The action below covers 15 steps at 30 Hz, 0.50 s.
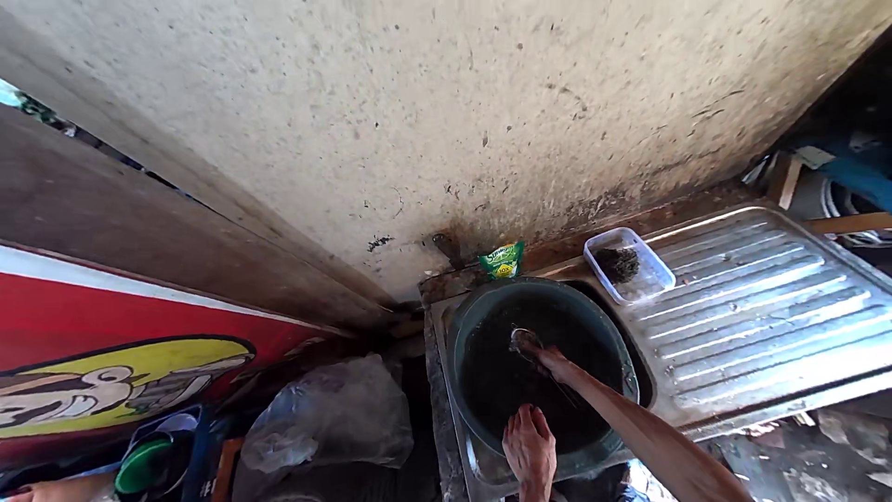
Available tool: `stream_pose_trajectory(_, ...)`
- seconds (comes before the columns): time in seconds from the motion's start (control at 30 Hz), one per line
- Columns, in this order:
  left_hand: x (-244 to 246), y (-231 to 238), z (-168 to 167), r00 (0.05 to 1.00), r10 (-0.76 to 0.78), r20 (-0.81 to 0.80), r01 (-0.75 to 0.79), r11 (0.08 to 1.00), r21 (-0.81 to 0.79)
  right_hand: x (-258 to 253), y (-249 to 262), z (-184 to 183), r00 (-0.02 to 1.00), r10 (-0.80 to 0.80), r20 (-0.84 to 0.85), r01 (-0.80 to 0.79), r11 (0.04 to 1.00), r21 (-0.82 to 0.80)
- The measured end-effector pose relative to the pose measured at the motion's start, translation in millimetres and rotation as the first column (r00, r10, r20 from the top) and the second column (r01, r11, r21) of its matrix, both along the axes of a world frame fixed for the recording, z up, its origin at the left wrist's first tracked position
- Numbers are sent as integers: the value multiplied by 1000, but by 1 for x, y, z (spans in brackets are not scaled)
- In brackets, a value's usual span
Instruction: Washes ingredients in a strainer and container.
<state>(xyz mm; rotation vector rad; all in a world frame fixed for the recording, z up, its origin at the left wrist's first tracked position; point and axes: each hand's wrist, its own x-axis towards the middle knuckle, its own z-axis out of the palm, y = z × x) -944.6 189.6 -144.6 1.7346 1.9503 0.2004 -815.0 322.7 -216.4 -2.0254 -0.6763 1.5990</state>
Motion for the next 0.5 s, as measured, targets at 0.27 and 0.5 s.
stream_pose_trajectory(0.27, 2, 6, 4, 998, 61, -1, -61, 988, -145, -14, -12, 29, 909, -385, -161, 391, 920, 4)
stream_pose_trajectory(0.5, 2, 37, 9, 709, 266, 653, -97, 954, -283, -26, -30, 62, 959, -249, -132, 273, 939, 209)
